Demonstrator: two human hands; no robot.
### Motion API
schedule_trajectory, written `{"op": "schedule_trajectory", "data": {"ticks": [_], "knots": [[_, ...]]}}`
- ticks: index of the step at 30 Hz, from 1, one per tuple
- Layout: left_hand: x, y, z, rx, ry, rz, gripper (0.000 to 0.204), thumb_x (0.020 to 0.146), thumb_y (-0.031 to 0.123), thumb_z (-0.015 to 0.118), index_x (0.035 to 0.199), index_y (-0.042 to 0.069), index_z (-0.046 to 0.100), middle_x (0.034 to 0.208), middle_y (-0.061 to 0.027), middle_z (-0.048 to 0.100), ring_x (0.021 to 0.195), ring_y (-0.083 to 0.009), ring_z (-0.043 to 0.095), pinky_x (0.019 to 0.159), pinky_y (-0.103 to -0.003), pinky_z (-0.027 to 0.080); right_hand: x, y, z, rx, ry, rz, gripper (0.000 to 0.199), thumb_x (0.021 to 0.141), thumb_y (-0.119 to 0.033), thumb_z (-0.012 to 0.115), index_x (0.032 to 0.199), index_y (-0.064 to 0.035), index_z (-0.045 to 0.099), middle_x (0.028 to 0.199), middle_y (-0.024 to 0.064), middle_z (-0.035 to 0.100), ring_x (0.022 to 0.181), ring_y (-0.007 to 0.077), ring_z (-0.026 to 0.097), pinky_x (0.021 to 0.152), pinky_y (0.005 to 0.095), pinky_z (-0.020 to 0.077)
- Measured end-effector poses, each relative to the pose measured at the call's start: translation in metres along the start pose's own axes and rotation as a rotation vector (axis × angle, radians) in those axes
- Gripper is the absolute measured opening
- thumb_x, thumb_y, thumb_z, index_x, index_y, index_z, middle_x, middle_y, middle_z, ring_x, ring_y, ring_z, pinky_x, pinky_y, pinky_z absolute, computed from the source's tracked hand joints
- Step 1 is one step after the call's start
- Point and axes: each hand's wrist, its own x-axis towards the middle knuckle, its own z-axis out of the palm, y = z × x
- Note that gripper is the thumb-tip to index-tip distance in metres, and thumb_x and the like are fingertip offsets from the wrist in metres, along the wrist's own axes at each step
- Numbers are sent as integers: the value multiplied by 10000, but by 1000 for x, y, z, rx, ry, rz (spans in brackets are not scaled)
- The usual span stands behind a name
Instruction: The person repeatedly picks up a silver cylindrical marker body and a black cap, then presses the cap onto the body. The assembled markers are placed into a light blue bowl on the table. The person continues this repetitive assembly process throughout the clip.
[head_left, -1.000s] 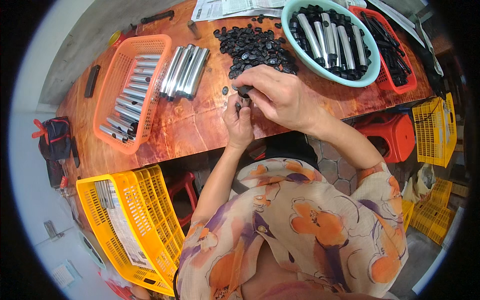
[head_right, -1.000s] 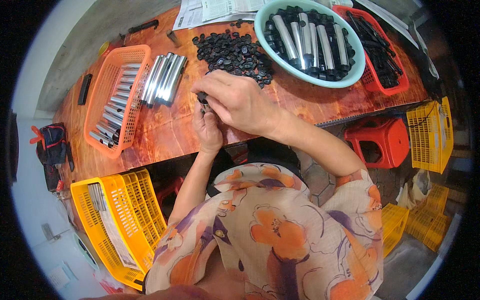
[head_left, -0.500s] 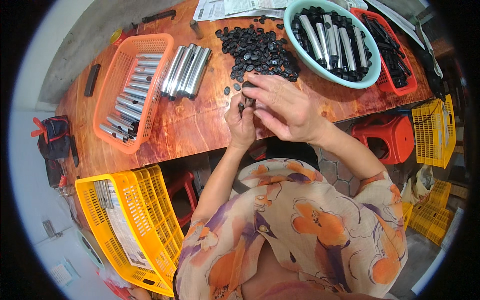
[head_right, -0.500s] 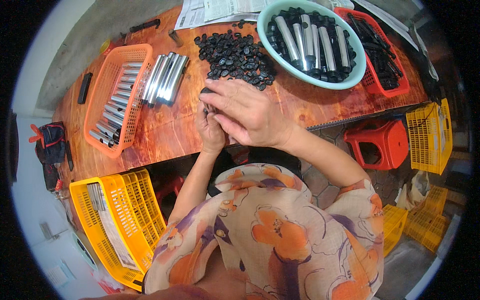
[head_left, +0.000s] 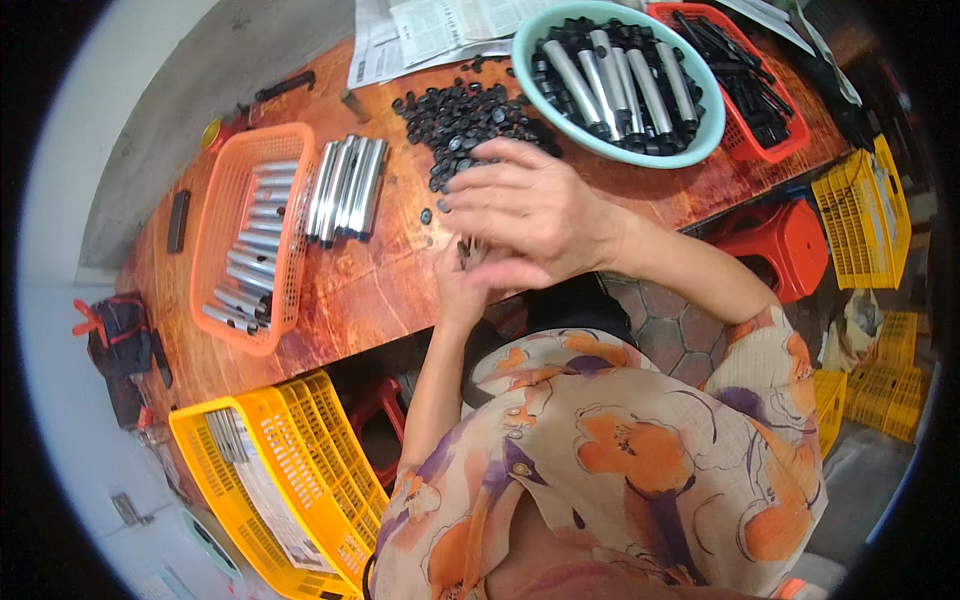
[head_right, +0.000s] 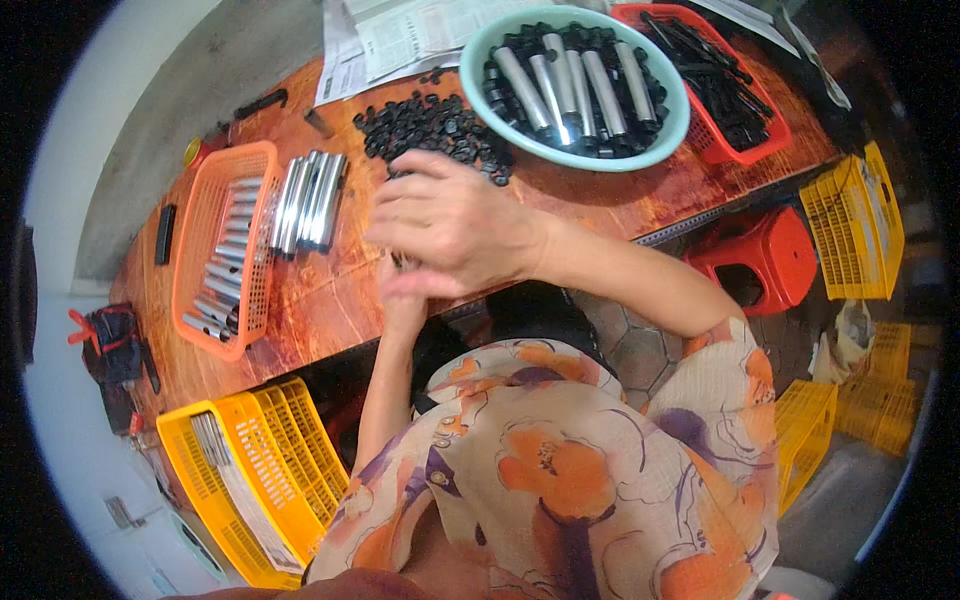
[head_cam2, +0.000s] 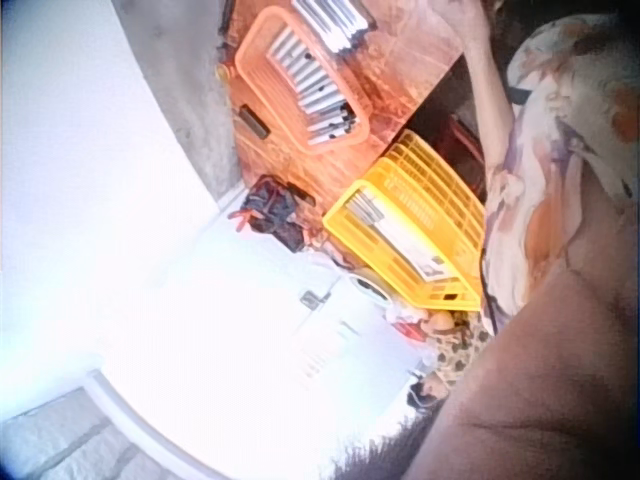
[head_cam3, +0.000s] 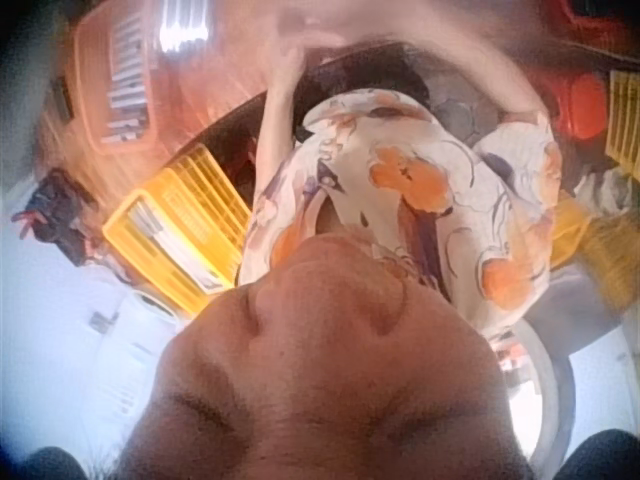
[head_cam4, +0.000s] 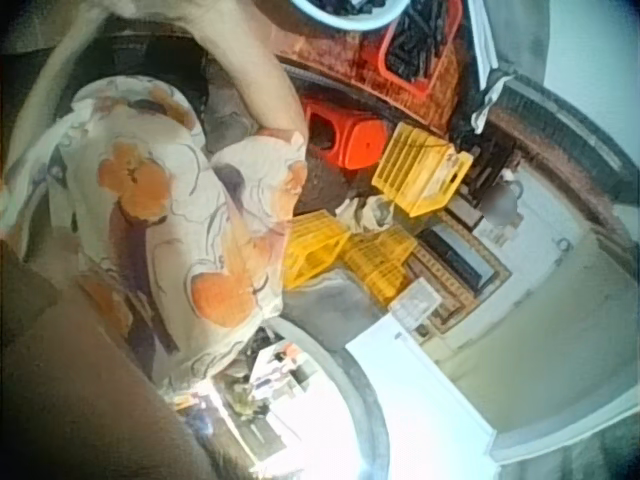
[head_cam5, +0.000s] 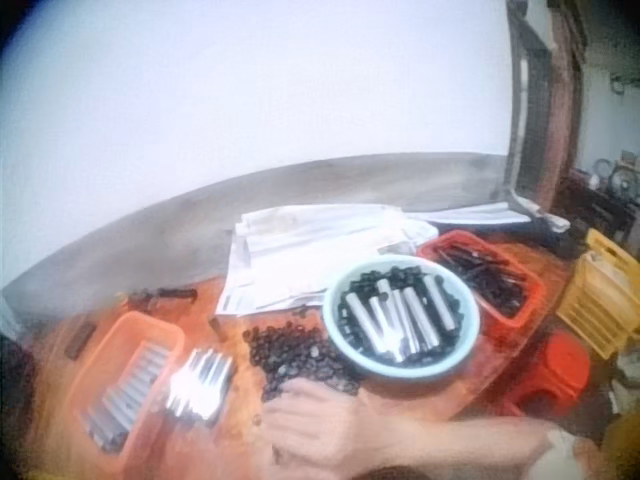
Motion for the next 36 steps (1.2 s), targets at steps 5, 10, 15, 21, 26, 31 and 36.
{"op": "schedule_trajectory", "data": {"ticks": [5,10,15,21,26,31,36], "knots": [[-6,18,41,582,52,521,454,822,142,676,1233,34,516,1222,-158,558,1118,-294,554,880,-429,472,14,-17,1,269,-210,-164,476,765,-428,717,965,-2,646,1048,168,652,995,311,623,903,475,472],[-24,30,10,615,-208,282,498,766,84,710,1216,46,498,1155,-139,582,1006,-267,604,834,-381,502,0,-38,-5,353,-156,415,237,831,-230,670,945,-22,669,1033,161,646,933,281,640,782,345,514],[-8,40,21,1187,-263,268,328,733,133,749,944,12,529,700,-166,616,652,-367,636,562,-433,499,-44,-9,27,674,164,1130,335,953,-311,553,1079,-18,654,1027,96,662,907,194,625,784,301,493],[-7,44,17,1172,-386,50,318,779,206,757,903,-8,558,783,-223,655,720,-380,647,582,-448,492,-51,-6,14,1130,-1,1451,678,944,-609,414,1342,-65,491,1316,103,511,1108,207,516,930,339,435],[-5,33,18,419,-323,-200,282,878,237,681,784,-2,563,691,-19,603,564,-110,536,502,-295,436,-45,6,-13,844,205,1080,566,971,-522,440,1277,-52,518,1122,58,549,965,128,535,754,278,459],[-7,35,12,-138,-228,-460,270,969,310,553,798,105,508,653,37,478,545,-44,416,491,-201,331,-79,-15,-1,851,52,1193,463,933,-388,588,1232,-37,546,973,26,627,774,118,623,653,221,505],[-6,35,33,-227,-68,-255,298,1005,371,469,937,81,486,895,-22,518,736,-90,501,626,-219,421,-80,-58,31,1023,-12,1150,755,856,-141,697,1437,6,238,939,106,635,772,123,611,677,268,500]]}}
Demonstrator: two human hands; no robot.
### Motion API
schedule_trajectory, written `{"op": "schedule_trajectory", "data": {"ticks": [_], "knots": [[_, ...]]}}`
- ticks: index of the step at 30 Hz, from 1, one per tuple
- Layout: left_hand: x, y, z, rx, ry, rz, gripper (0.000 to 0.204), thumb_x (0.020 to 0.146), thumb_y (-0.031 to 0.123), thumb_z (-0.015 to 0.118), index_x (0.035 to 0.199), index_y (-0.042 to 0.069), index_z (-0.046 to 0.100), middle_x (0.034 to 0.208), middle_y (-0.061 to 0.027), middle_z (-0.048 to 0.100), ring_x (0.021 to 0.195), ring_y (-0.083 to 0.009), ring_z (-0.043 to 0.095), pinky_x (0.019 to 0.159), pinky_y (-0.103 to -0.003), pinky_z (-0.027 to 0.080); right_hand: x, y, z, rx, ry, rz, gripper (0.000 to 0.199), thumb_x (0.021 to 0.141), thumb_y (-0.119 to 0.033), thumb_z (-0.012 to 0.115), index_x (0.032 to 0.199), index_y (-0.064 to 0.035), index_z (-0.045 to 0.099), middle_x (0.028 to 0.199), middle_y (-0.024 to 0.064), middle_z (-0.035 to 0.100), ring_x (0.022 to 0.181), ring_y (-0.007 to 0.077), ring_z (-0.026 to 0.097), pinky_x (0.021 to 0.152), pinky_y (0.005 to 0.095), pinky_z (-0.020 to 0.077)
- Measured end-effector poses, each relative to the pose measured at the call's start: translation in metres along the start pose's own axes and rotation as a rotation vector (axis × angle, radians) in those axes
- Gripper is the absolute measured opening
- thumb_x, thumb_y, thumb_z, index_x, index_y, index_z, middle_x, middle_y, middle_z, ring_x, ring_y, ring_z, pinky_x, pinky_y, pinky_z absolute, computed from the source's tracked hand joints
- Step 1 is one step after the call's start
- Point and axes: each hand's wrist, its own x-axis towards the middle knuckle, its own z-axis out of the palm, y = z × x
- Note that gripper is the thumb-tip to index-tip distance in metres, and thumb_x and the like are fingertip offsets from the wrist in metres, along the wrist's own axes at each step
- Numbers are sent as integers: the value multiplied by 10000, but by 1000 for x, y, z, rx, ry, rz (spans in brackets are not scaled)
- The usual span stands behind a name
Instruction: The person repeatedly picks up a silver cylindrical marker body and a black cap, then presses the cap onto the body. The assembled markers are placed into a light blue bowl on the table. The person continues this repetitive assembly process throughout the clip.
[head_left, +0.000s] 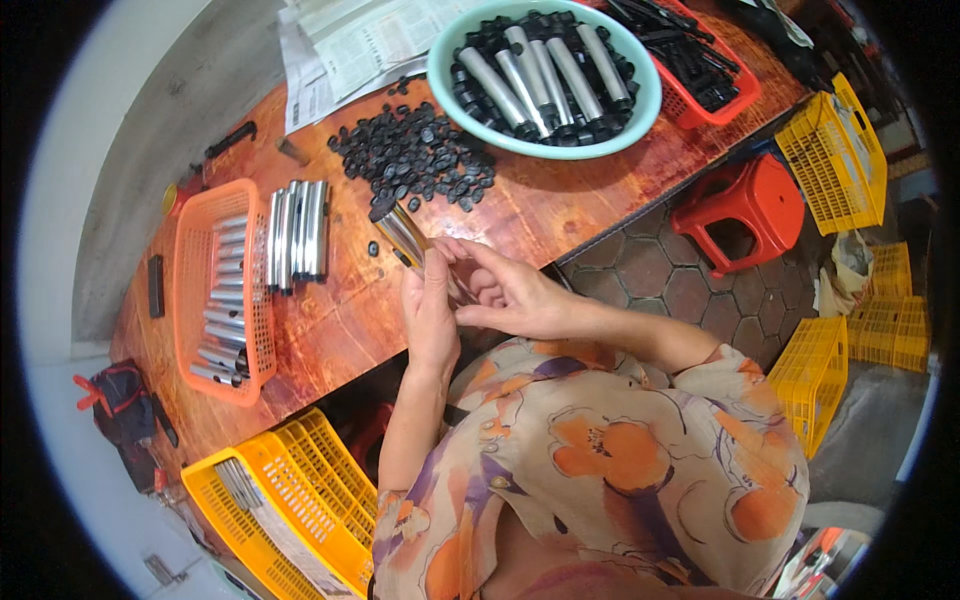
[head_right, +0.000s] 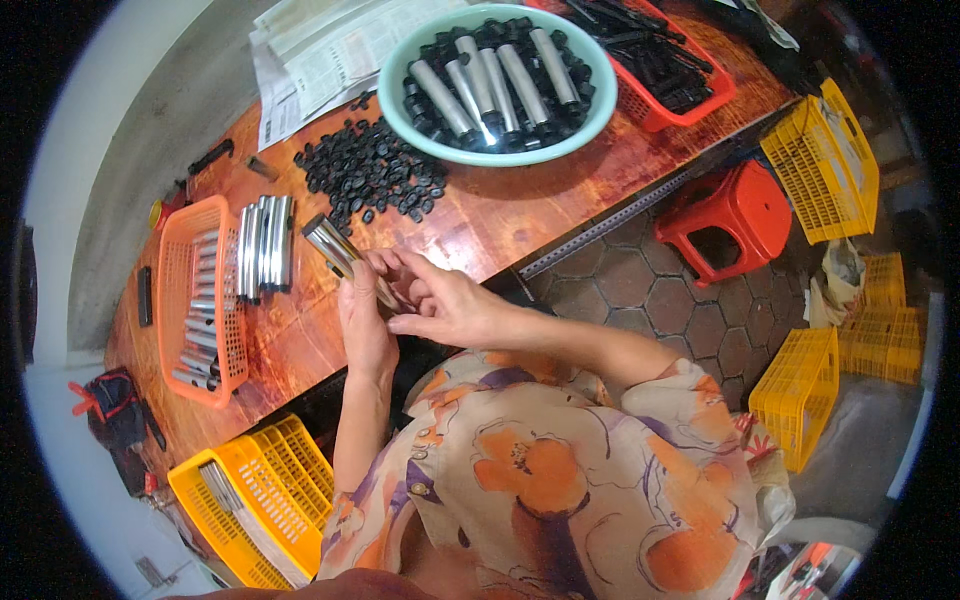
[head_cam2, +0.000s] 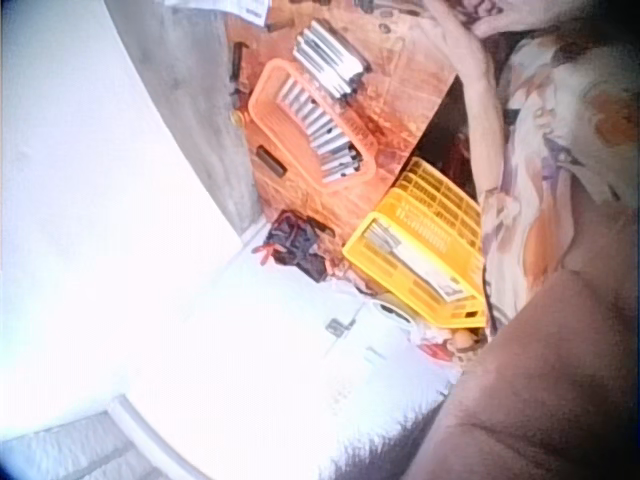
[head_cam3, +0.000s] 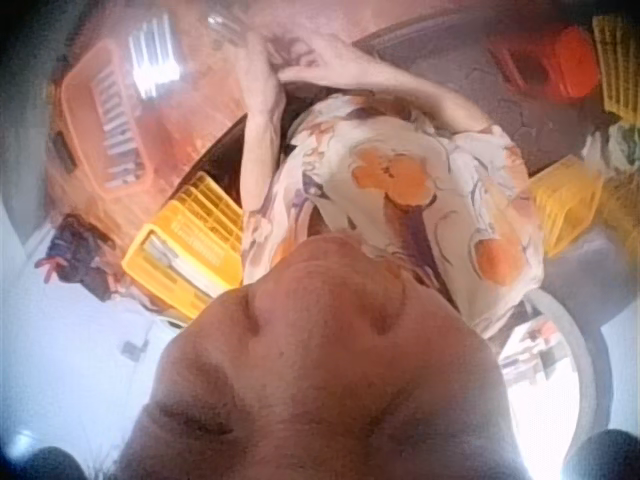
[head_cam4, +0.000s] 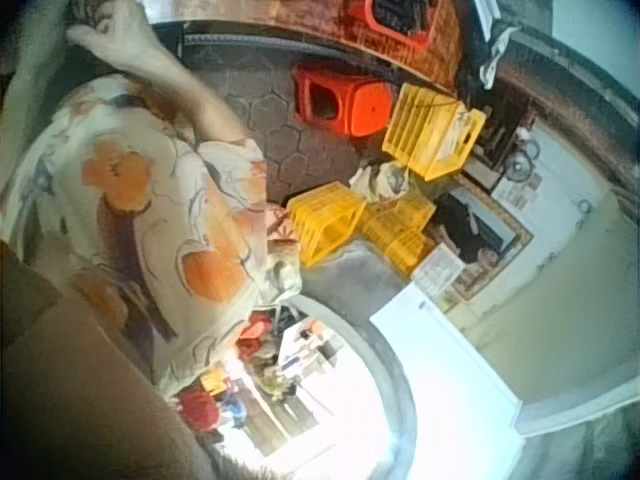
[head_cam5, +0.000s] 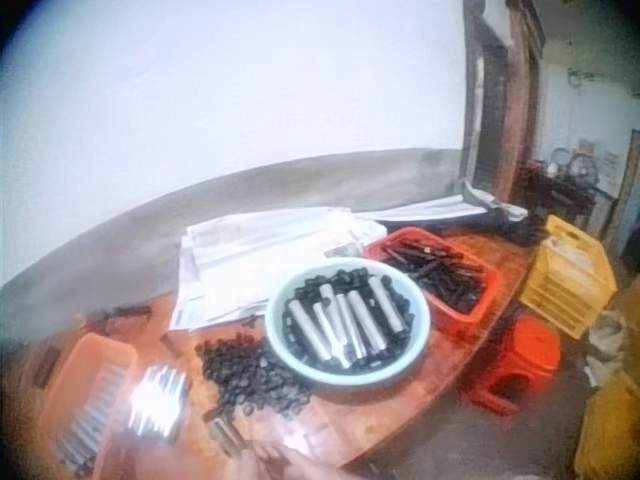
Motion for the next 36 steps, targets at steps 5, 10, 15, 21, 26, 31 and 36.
{"op": "schedule_trajectory", "data": {"ticks": [5,10,15,21,26,31,36], "knots": [[0,1,2,142,-3,-15,375,1008,384,451,1156,44,505,1019,-45,534,908,-126,551,741,-255,489,3,-2,5,-76,186,-198,555,894,-117,607,1376,7,360,915,104,637,792,145,618,706,308,506],[12,-4,-18,445,78,175,405,986,263,510,1285,-1,436,1092,-89,512,947,-162,526,820,-304,450,0,-32,-44,-240,365,-139,329,952,-251,553,1154,8,559,795,60,610,705,126,581,660,308,490],[30,18,-86,1270,365,459,313,865,193,658,1087,-7,562,1024,-186,551,937,-343,519,844,-419,410,5,-61,-129,-777,928,-217,417,902,-356,574,1097,9,628,848,198,681,768,298,676,696,387,510],[75,28,-126,1794,477,693,293,796,218,709,985,24,597,920,-138,544,920,-312,521,792,-422,413,20,-58,-198,-1355,979,14,486,870,-434,531,1017,12,654,862,289,654,847,457,636,746,517,492],[110,15,-138,2030,431,607,250,752,246,722,842,51,596,883,-96,534,882,-266,514,763,-385,405,25,-55,-194,-1551,1011,81,557,887,-574,512,986,-51,676,780,243,666,764,426,660,678,503,512],[127,1,-148,2130,453,651,187,735,201,683,821,68,582,827,-82,535,829,-254,537,740,-367,409,8,-72,-169,-1474,1137,-37,445,888,-506,577,1087,-118,663,737,174,675,697,346,673,619,448,509],[112,1,-139,1856,483,573,201,824,184,633,947,51,545,863,-121,569,810,-282,573,683,-409,447,13,-62,-107,-1219,941,-487,210,870,-264,677,1016,-114,680,685,89,659,545,217,631,495,327,470]]}}
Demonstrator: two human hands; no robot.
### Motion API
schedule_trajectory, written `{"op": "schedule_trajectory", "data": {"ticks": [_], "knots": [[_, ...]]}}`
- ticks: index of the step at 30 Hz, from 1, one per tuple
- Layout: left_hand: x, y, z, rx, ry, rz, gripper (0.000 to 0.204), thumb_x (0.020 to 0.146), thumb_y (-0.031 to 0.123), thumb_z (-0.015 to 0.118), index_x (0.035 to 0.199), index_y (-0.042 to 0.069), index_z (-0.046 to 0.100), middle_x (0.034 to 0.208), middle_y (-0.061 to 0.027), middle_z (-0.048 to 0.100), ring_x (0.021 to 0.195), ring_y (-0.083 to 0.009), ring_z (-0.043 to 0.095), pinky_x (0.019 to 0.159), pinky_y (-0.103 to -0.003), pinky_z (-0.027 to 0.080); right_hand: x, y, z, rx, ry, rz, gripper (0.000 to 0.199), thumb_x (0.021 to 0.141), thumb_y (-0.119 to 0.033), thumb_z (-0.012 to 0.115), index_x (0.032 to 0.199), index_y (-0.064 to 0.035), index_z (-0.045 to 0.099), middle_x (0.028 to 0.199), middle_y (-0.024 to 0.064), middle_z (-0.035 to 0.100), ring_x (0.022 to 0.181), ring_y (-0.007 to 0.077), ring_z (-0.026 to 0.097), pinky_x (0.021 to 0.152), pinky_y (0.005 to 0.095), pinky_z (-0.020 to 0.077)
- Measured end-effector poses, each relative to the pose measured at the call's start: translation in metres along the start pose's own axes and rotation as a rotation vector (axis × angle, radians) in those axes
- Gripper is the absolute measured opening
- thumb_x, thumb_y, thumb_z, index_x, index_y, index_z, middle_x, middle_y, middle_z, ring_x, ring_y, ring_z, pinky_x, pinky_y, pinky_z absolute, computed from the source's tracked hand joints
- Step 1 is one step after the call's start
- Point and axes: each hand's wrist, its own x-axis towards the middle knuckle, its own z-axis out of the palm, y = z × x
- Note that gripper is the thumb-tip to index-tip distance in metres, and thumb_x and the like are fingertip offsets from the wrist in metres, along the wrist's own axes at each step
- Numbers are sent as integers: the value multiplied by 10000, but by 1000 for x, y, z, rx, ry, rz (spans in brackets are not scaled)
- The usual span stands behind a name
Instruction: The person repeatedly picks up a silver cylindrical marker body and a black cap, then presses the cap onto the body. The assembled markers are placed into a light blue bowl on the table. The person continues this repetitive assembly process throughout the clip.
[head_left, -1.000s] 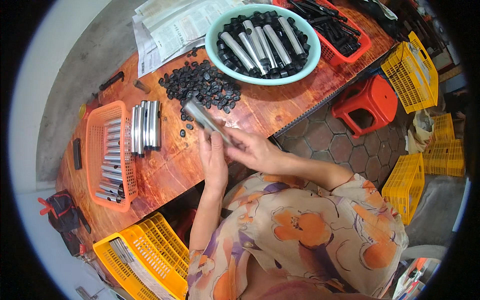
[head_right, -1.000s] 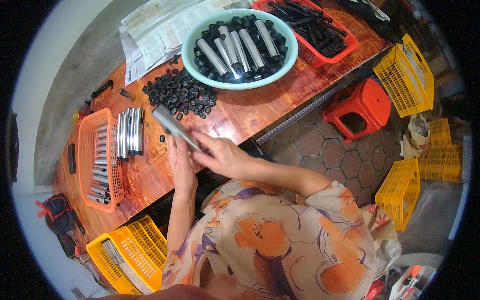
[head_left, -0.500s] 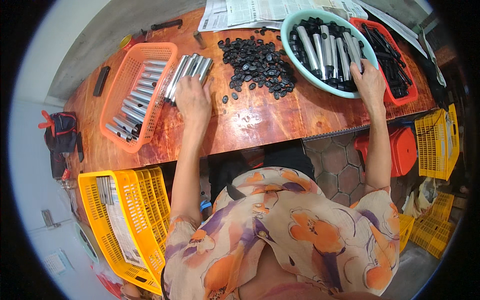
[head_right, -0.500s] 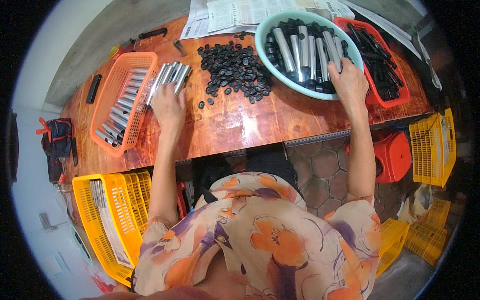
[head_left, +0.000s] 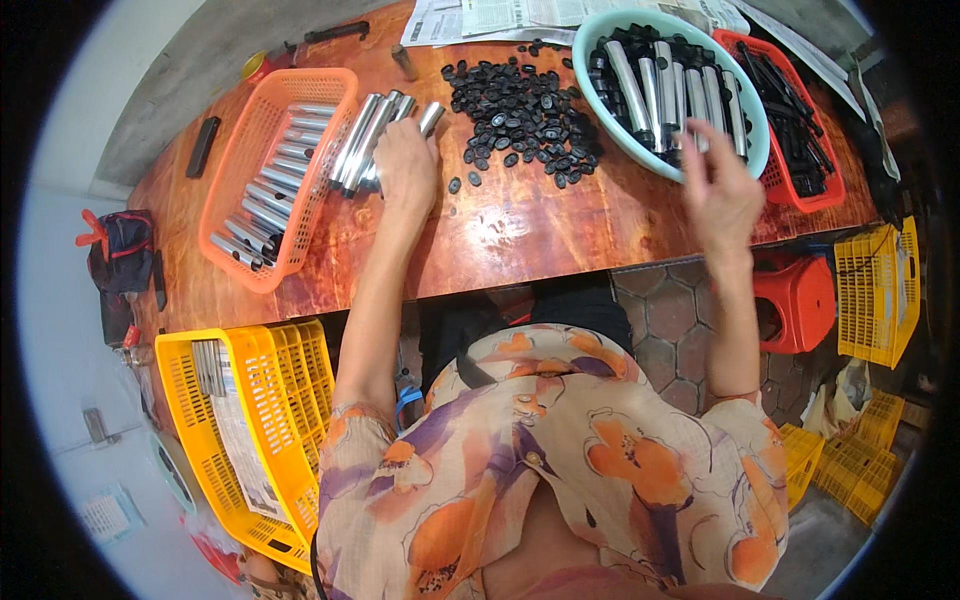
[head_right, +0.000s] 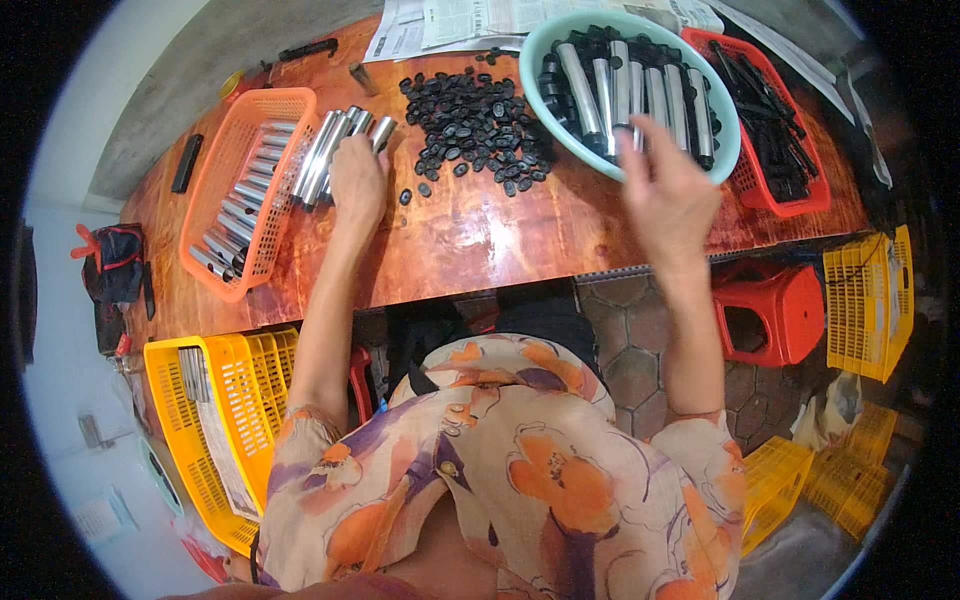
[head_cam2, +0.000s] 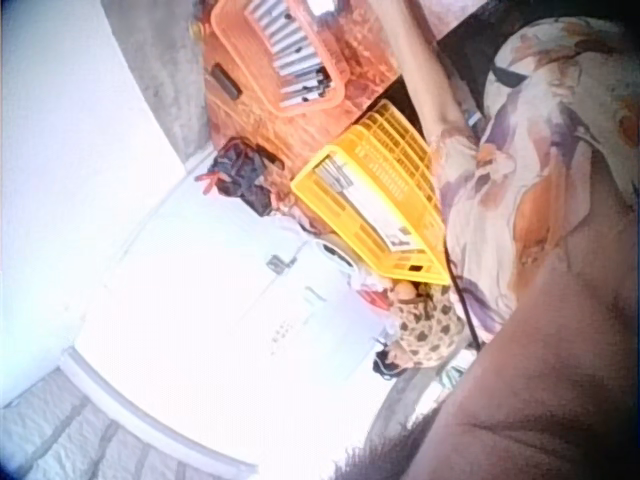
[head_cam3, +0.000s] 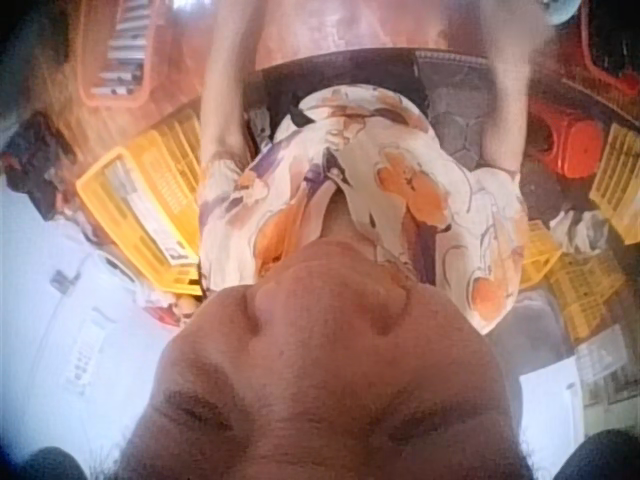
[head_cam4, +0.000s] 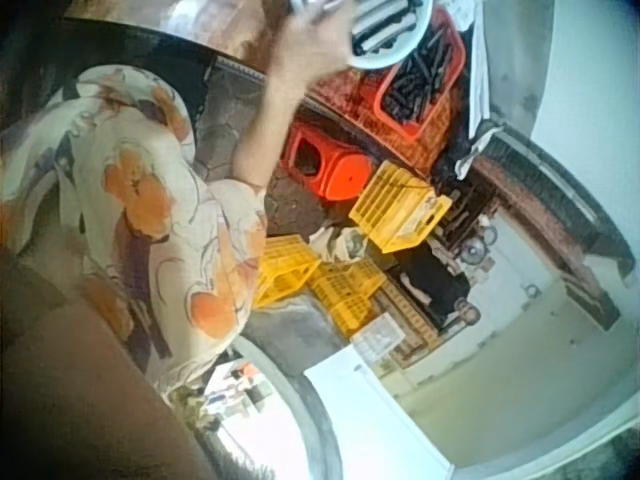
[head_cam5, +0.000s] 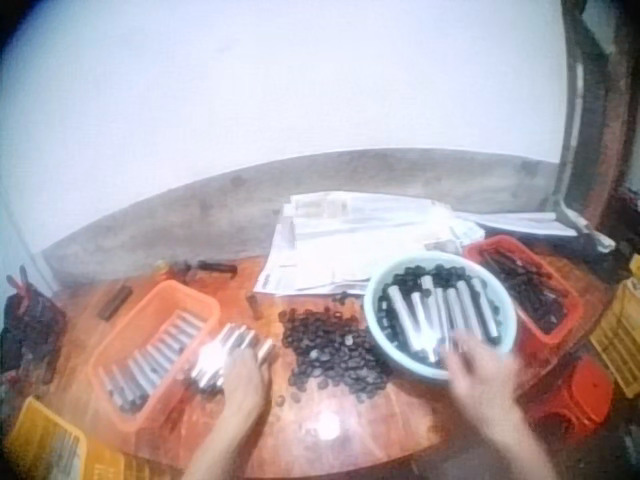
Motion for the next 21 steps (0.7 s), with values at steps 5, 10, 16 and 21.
{"op": "schedule_trajectory", "data": {"ticks": [5,10,16,21], "knots": [[-18,29,-59,-626,-59,-401,191,946,205,548,1058,59,494,867,-132,582,684,-243,581,607,-366,476,-47,-33,44,129,-345,-192,135,840,-177,679,914,-64,688,829,97,689,690,255,670,583,352,524],[-60,41,-76,-1936,-259,-800,171,1002,232,451,1029,65,475,827,-84,540,631,-154,514,582,-280,442,-55,-41,62,283,-349,-232,124,830,-156,684,863,-37,677,797,105,674,672,281,658,571,358,517],[-95,46,-51,-2340,-310,-828,329,1025,316,362,1180,42,457,836,-38,480,640,-116,449,587,-255,382,-28,-46,58,289,-297,-218,166,853,-201,658,806,-41,666,758,117,651,648,307,641,562,389,503],[-94,41,-44,-2428,-341,-816,364,1027,320,357,1241,40,448,847,-40,481,653,-118,451,606,-263,387,-29,-47,70,273,-403,-178,166,846,-192,675,860,-27,683,804,115,670,683,311,650,591,385,512]]}}
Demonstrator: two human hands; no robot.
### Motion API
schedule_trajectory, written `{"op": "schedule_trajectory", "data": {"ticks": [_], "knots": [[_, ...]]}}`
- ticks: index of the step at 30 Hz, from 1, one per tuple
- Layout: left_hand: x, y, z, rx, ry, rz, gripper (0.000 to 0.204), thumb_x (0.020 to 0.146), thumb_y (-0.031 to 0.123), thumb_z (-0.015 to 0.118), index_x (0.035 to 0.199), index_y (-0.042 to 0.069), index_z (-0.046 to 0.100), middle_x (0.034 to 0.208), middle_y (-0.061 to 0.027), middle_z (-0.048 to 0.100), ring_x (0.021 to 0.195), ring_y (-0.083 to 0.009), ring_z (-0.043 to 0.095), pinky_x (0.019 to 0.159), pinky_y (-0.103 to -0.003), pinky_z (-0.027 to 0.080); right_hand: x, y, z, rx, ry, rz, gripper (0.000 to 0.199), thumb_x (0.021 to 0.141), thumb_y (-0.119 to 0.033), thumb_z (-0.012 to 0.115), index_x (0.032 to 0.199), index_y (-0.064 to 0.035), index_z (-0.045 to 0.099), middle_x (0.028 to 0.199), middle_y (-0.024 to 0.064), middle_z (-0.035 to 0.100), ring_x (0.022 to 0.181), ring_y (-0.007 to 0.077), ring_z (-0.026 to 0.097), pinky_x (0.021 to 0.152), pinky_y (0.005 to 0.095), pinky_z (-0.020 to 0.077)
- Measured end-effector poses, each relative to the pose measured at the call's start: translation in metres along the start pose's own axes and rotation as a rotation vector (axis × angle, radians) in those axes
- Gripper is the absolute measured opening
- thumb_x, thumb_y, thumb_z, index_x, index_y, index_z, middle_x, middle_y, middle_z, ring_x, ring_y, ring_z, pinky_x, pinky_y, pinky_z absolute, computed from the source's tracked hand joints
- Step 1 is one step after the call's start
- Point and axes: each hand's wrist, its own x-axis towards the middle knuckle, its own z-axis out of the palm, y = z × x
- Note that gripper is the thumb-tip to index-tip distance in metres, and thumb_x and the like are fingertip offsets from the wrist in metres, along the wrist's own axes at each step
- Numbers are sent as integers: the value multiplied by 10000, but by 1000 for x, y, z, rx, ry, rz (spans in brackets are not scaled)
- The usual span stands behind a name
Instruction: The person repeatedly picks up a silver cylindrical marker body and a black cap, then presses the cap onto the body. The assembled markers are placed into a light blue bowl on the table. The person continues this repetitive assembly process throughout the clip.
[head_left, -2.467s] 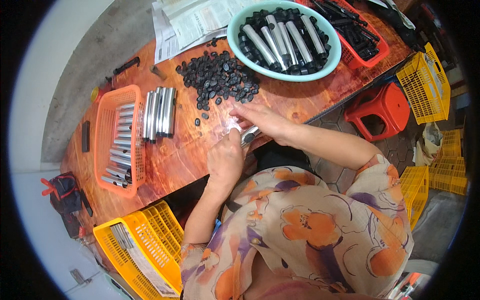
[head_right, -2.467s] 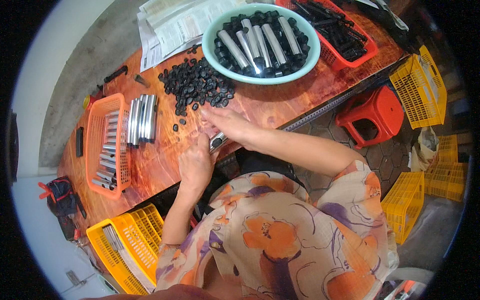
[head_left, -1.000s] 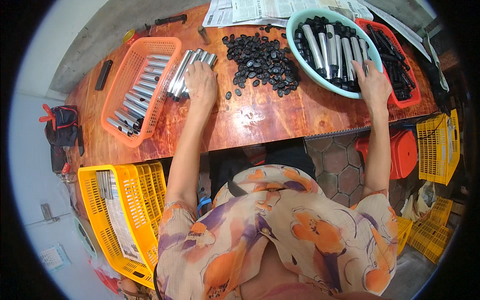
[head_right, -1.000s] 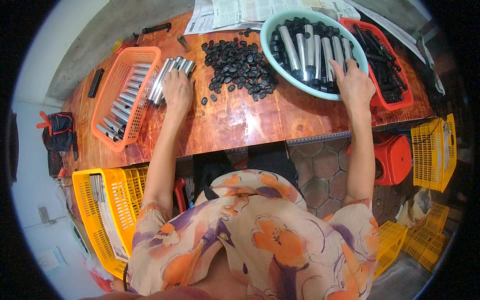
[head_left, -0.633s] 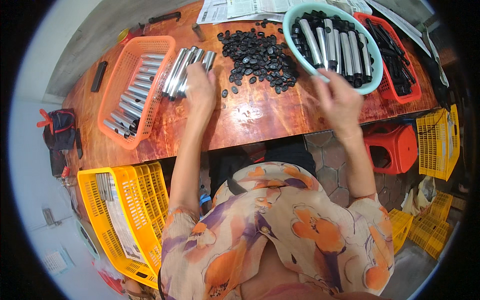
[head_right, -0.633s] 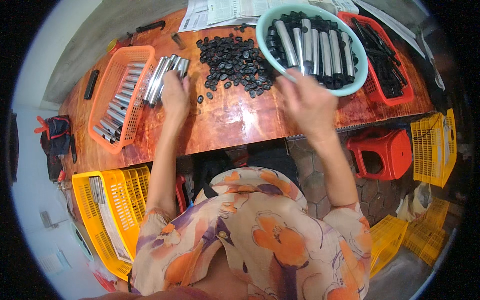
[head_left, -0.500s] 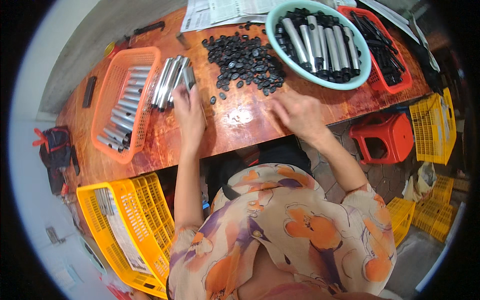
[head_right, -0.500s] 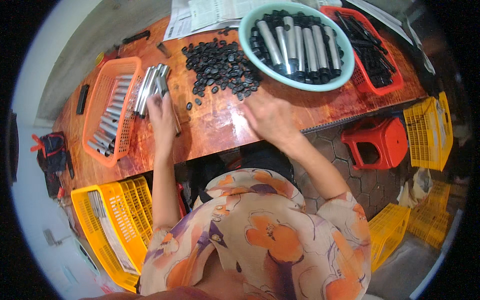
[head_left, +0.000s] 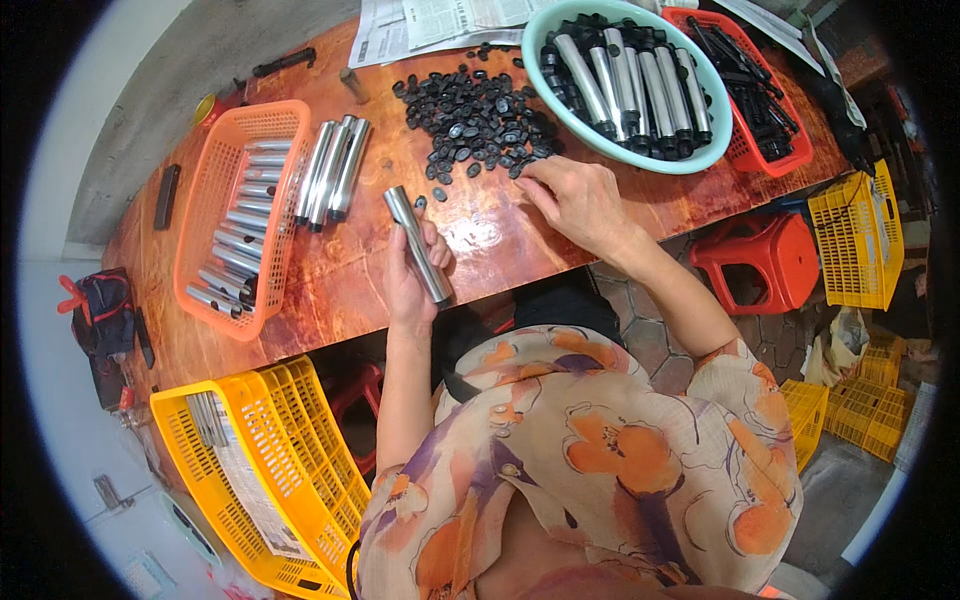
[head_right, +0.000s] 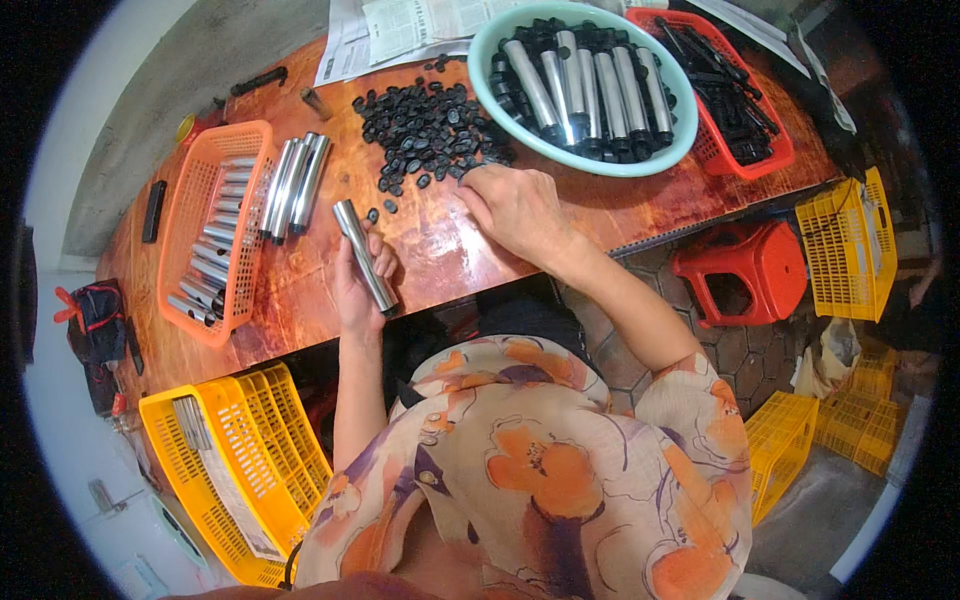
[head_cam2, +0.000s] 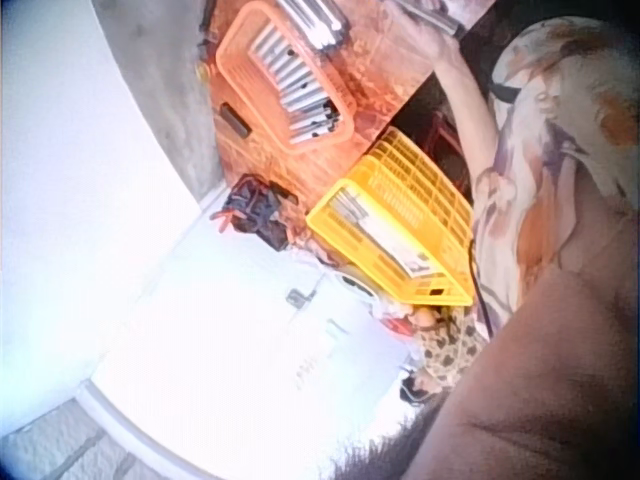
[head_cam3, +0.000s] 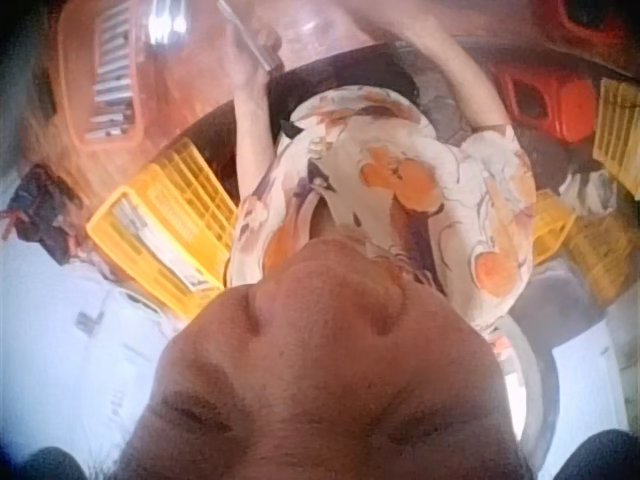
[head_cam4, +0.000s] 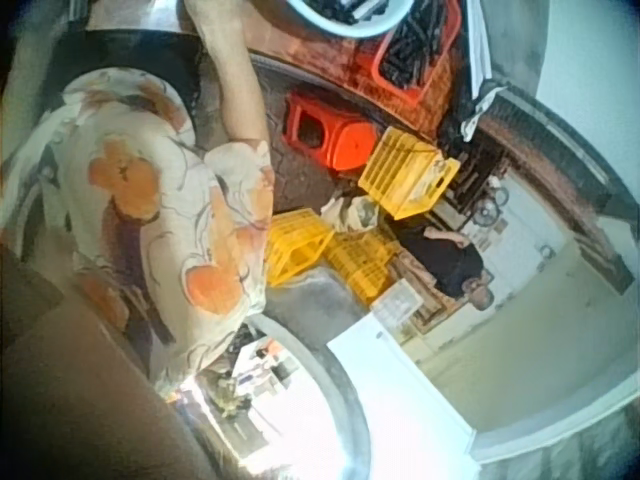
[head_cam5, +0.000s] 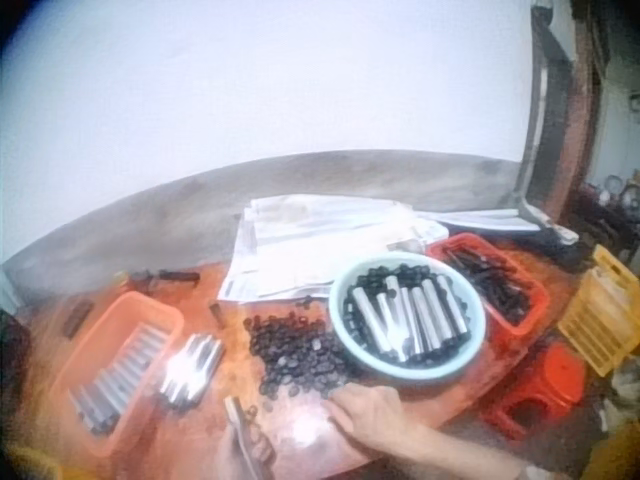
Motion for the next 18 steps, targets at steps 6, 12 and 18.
{"op": "schedule_trajectory", "data": {"ticks": [6,12,18], "knots": [[-4,-1,-2,21,-14,5,361,1027,330,361,1238,49,443,849,-42,485,664,-120,466,617,-265,393,-15,7,40,2,-34,27,137,862,-155,646,913,-28,665,842,131,645,736,325,639,651,399,512],[-6,1,2,48,8,-2,369,1022,346,378,1237,53,441,857,-37,484,664,-118,465,610,-266,390,-28,9,59,30,78,1,110,846,-84,649,944,-36,648,829,113,605,739,310,623,643,384,508],[-3,-1,-3,-1,-38,-11,386,1021,362,388,1239,51,457,852,-30,462,650,-113,434,607,-250,374,-27,9,50,111,176,-48,134,825,-60,663,957,-36,663,814,115,612,731,280,626,622,356,506]]}}
